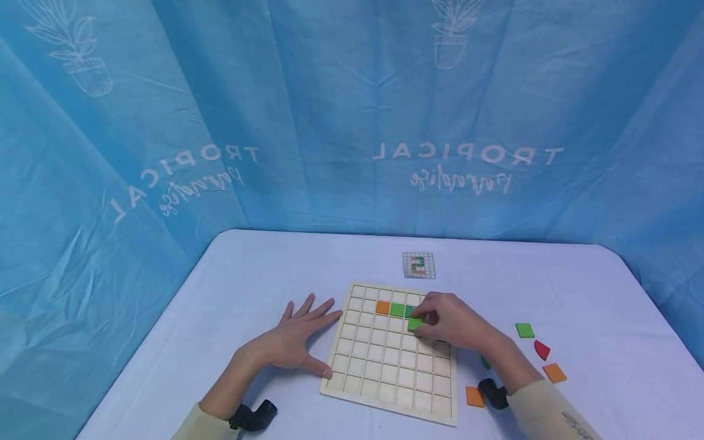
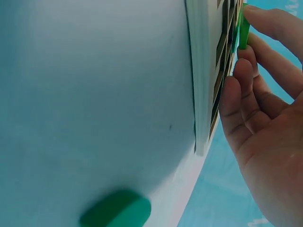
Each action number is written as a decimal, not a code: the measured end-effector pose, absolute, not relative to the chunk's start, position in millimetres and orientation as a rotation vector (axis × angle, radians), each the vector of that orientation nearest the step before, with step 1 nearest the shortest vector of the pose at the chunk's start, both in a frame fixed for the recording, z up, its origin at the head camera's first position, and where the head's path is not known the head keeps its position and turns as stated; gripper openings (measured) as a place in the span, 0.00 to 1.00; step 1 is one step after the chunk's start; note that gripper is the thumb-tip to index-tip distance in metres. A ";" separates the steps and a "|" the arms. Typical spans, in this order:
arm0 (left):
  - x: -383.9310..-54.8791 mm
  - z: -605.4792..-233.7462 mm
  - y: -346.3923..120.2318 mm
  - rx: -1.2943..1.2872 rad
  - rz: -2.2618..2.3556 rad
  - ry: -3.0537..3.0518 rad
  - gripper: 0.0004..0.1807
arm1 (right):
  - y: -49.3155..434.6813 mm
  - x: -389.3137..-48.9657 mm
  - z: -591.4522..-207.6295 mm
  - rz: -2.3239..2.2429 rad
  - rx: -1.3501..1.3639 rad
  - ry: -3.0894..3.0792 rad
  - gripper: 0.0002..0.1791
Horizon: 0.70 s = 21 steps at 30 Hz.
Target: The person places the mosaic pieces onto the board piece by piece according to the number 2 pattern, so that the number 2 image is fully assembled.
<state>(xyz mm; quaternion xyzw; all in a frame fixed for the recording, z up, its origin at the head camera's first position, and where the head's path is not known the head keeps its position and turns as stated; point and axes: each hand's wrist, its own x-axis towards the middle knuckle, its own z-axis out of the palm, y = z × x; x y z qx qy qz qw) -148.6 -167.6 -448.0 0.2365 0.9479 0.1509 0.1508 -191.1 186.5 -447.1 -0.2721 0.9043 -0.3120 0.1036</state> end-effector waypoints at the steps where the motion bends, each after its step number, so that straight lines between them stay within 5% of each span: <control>1: -148.7 -448.1 -167.7 0.680 0.434 2.723 0.63 | 185.1 -191.1 -447.3 -0.918 -0.813 2.662 0.16; 21: -148.1 -446.7 -166.1 0.667 0.435 2.724 0.63 | 174.4 -187.4 -446.3 -0.895 -0.795 2.708 0.13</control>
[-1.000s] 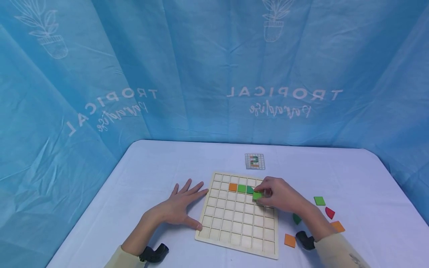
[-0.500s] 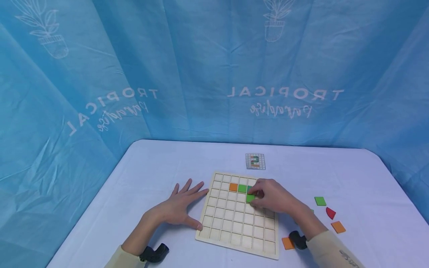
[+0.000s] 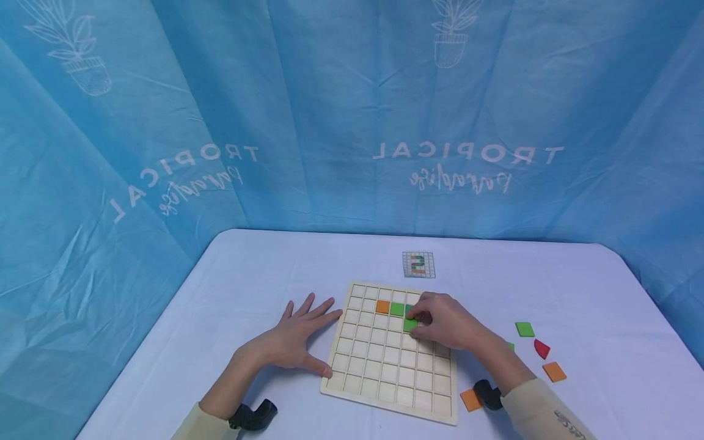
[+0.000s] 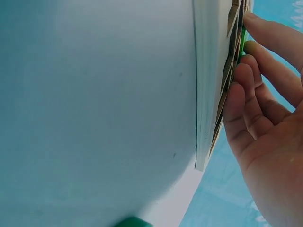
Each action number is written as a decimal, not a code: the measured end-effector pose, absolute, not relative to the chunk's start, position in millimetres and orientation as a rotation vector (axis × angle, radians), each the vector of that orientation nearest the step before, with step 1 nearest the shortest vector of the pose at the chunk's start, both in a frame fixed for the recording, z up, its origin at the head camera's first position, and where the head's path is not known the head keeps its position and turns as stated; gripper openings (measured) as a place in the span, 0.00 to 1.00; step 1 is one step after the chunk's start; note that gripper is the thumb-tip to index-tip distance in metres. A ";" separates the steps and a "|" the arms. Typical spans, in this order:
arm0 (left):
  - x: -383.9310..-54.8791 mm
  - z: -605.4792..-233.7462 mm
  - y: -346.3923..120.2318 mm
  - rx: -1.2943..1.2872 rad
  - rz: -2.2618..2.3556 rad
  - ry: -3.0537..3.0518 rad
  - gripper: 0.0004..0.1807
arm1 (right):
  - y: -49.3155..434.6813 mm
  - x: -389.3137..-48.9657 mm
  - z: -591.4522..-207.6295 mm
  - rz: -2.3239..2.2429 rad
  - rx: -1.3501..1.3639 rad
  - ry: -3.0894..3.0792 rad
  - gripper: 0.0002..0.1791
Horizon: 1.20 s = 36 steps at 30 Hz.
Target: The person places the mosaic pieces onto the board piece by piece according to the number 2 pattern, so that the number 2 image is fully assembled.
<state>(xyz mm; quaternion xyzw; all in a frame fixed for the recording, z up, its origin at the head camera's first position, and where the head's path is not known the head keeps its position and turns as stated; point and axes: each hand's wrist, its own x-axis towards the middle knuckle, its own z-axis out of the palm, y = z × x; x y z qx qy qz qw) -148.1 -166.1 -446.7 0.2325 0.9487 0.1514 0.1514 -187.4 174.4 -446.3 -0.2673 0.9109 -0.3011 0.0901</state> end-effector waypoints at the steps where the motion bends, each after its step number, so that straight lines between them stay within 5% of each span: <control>1: -148.1 -446.6 -166.1 0.664 0.433 2.723 0.63 | 175.0 -187.1 -446.4 -0.898 -0.791 2.707 0.14; 36: -148.3 -446.1 -165.5 0.672 0.437 2.721 0.63 | 259.3 -163.8 -450.5 -0.914 -0.564 2.760 0.05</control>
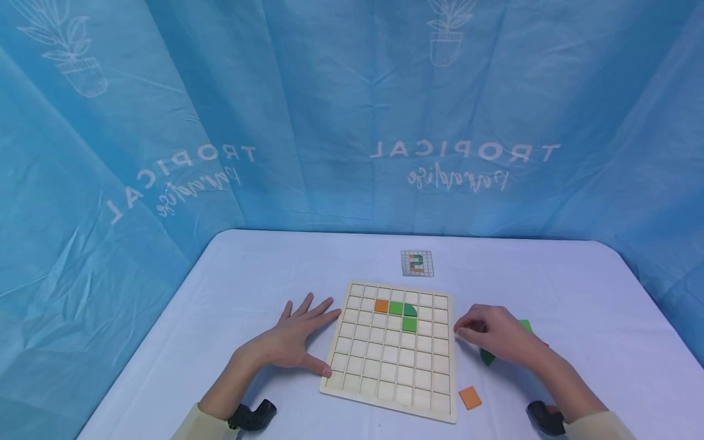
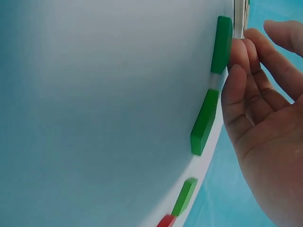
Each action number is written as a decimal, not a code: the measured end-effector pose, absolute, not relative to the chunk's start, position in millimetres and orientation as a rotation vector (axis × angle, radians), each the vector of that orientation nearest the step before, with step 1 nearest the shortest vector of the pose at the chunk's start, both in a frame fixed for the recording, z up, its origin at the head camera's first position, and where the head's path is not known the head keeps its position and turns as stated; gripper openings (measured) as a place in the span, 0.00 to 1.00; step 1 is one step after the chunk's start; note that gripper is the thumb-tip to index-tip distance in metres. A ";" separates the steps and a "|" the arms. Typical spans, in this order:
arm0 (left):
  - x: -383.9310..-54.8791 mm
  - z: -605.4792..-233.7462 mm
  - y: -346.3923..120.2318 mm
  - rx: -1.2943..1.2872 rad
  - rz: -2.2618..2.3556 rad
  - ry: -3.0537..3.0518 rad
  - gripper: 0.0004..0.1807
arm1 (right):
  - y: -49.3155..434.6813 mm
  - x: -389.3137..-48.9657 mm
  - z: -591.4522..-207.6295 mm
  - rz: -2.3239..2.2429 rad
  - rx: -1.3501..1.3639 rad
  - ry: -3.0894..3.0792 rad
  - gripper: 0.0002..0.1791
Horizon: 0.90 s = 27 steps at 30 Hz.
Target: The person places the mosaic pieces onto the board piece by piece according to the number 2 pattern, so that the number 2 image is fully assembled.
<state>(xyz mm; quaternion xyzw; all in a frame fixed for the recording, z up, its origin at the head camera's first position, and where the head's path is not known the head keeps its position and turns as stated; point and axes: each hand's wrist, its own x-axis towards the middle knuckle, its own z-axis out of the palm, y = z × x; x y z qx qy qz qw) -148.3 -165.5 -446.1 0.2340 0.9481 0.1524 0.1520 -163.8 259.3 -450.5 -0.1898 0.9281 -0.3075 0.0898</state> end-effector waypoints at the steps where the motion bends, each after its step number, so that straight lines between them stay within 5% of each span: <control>1: -148.1 -445.9 -165.5 0.670 0.438 2.720 0.63 | 261.0 -163.0 -450.8 -0.918 -0.568 2.753 0.05; 27: -148.5 -446.8 -166.2 0.670 0.434 2.724 0.63 | 308.8 -126.5 -451.1 -0.964 -0.555 2.578 0.17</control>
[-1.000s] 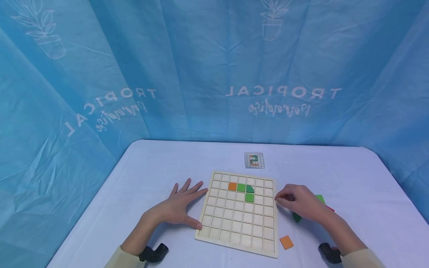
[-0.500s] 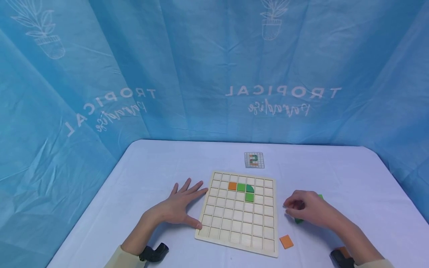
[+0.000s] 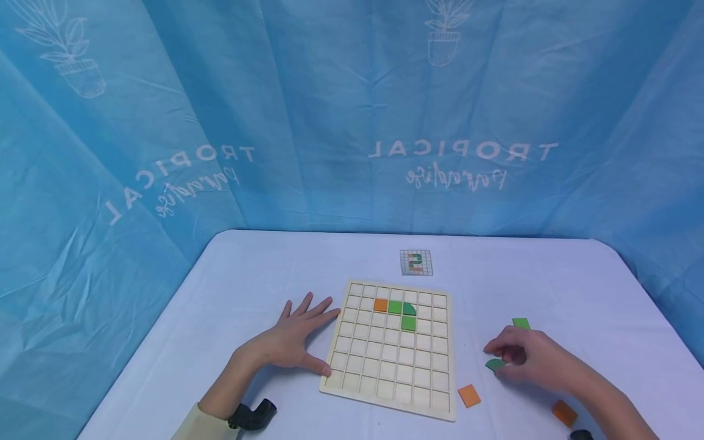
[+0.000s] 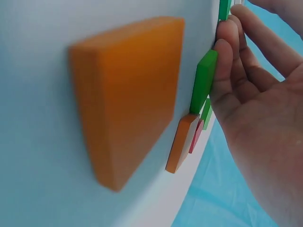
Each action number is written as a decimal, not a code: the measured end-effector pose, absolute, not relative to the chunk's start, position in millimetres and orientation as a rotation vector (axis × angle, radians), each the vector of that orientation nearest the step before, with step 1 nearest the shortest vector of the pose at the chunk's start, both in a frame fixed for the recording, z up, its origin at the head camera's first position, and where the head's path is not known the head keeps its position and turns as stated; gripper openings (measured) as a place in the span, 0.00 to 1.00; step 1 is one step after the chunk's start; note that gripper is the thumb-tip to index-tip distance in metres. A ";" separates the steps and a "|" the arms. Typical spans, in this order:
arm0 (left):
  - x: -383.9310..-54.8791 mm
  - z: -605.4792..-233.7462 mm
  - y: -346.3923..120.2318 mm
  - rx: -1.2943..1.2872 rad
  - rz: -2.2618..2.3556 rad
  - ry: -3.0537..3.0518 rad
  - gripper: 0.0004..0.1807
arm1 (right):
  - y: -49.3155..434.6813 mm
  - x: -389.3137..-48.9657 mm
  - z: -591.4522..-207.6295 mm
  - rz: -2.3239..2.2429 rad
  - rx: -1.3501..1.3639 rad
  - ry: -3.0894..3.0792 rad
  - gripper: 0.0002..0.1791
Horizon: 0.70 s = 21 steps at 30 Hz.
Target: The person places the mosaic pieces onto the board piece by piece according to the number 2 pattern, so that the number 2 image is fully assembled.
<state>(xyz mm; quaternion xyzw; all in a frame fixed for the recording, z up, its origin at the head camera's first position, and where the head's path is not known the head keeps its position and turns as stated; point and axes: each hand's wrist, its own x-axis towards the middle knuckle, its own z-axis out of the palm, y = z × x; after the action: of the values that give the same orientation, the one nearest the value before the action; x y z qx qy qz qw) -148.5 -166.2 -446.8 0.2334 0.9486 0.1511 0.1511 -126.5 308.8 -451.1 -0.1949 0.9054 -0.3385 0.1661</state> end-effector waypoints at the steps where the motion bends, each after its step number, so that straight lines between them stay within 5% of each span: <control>1: -148.5 -446.7 -166.3 0.667 0.433 2.724 0.63 | 308.7 -125.4 -450.5 -0.957 -0.559 2.573 0.18; 21: -148.4 -448.9 -166.5 0.677 0.431 2.727 0.63 | 296.0 -121.1 -450.4 -0.820 -0.650 2.729 0.17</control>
<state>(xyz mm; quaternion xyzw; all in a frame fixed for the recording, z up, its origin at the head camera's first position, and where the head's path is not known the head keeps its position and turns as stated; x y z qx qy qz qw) -148.4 -166.5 -448.9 0.2356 0.9486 0.1501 0.1487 -121.1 296.0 -450.4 -0.2212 0.9281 -0.2787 0.1092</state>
